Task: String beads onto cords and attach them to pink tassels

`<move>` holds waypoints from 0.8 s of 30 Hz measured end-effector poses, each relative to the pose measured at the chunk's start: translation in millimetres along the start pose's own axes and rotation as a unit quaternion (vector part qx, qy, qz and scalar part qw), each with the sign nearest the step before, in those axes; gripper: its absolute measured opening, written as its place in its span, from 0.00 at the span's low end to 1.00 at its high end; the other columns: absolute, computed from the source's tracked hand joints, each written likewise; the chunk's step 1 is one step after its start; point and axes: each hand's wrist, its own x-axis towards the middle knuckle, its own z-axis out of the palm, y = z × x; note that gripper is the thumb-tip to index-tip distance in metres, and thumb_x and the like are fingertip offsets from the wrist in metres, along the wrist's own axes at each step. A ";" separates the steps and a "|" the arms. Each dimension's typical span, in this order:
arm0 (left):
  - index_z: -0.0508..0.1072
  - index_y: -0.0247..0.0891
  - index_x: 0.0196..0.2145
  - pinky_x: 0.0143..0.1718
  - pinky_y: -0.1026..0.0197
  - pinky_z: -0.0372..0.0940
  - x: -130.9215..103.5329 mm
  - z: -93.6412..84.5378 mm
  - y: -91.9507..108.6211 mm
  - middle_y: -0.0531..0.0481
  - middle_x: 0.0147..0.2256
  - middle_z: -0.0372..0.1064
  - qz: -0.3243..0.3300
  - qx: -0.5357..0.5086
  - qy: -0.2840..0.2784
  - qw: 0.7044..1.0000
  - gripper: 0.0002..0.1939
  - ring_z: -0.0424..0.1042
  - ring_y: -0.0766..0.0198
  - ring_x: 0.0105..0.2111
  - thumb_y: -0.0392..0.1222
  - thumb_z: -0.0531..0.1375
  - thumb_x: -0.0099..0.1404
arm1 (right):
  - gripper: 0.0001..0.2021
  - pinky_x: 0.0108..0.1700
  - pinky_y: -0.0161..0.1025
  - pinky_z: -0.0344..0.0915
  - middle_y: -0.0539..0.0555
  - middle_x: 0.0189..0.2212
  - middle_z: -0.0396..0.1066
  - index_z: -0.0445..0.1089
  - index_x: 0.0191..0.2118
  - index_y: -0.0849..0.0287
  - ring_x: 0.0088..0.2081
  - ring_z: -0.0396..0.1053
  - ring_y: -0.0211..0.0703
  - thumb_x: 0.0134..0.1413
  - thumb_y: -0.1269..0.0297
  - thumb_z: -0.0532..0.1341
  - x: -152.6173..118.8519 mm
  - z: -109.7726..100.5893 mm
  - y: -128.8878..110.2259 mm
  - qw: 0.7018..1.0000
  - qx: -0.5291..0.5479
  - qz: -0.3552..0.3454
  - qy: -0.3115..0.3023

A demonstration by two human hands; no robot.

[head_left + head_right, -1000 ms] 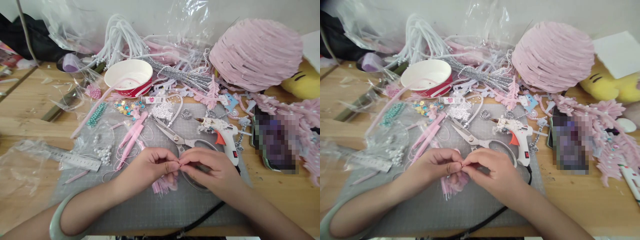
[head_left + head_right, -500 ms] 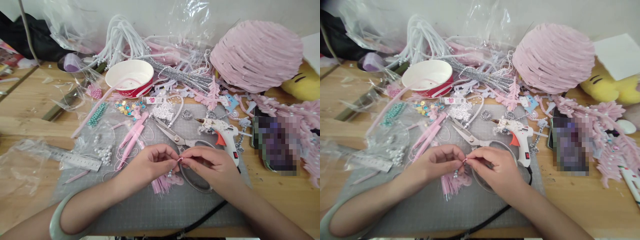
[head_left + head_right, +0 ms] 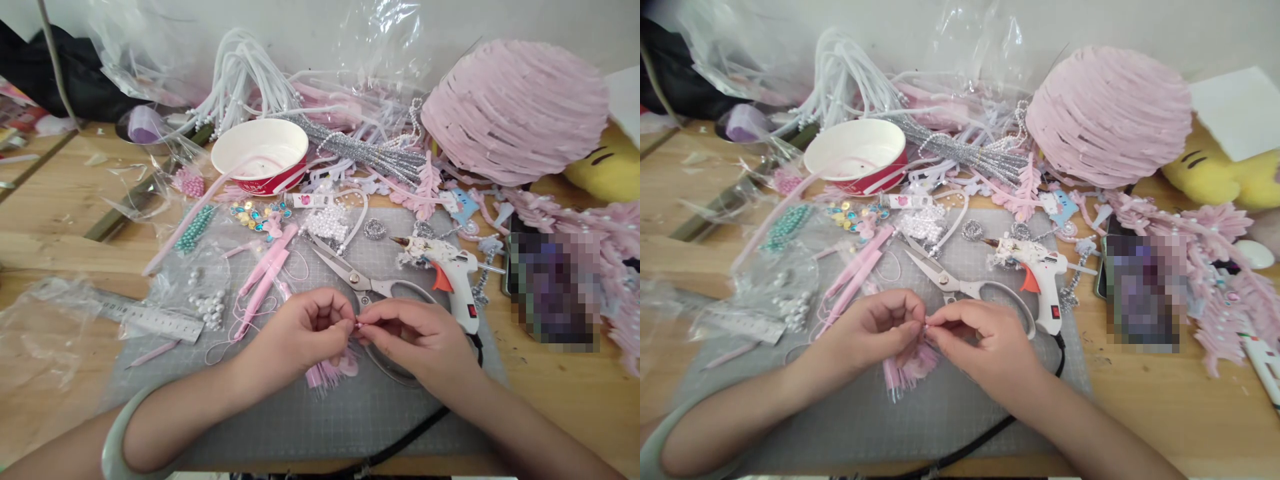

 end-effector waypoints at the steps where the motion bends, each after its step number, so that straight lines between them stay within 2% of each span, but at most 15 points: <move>1: 0.64 0.35 0.25 0.19 0.72 0.55 -0.2 0.4 0.2 0.58 0.19 0.59 0.000 0.004 0.004 1.000 0.05 0.59 0.75 0.17 0.38 0.56 0.57 | 0.04 0.28 0.25 0.68 0.51 0.25 0.76 0.74 0.30 0.60 0.26 0.72 0.33 0.47 0.72 0.62 -0.3 0.7 0.3 1.000 0.005 0.001 0.000; 14: 0.66 0.33 0.25 0.20 0.72 0.58 -1.7 2.9 5.2 0.58 0.18 0.64 -0.012 -0.064 0.008 0.998 0.08 0.63 0.75 0.17 0.41 0.59 0.56 | 0.05 0.29 0.31 0.70 0.51 0.27 0.76 0.75 0.31 0.58 0.27 0.73 0.36 0.49 0.71 0.61 -3.4 4.1 4.7 0.999 0.033 -0.014 0.033; 21: 0.68 0.33 0.26 0.24 0.69 0.60 -2.5 5.8 6.5 0.56 0.18 0.66 -0.004 -0.102 0.010 0.995 0.08 0.65 0.72 0.19 0.41 0.60 0.57 | 0.03 0.27 0.32 0.71 0.50 0.24 0.75 0.74 0.30 0.57 0.25 0.73 0.37 0.46 0.68 0.64 -8.8 7.3 6.2 0.993 0.073 0.035 0.081; 24: 0.68 0.33 0.26 0.25 0.68 0.60 -2.4 6.4 4.8 0.56 0.18 0.66 -0.007 -0.118 -0.003 0.993 0.09 0.65 0.72 0.20 0.42 0.60 0.57 | 0.02 0.27 0.32 0.70 0.50 0.24 0.75 0.74 0.30 0.57 0.25 0.73 0.37 0.46 0.68 0.64 -8.9 8.0 5.6 0.994 0.067 0.025 0.080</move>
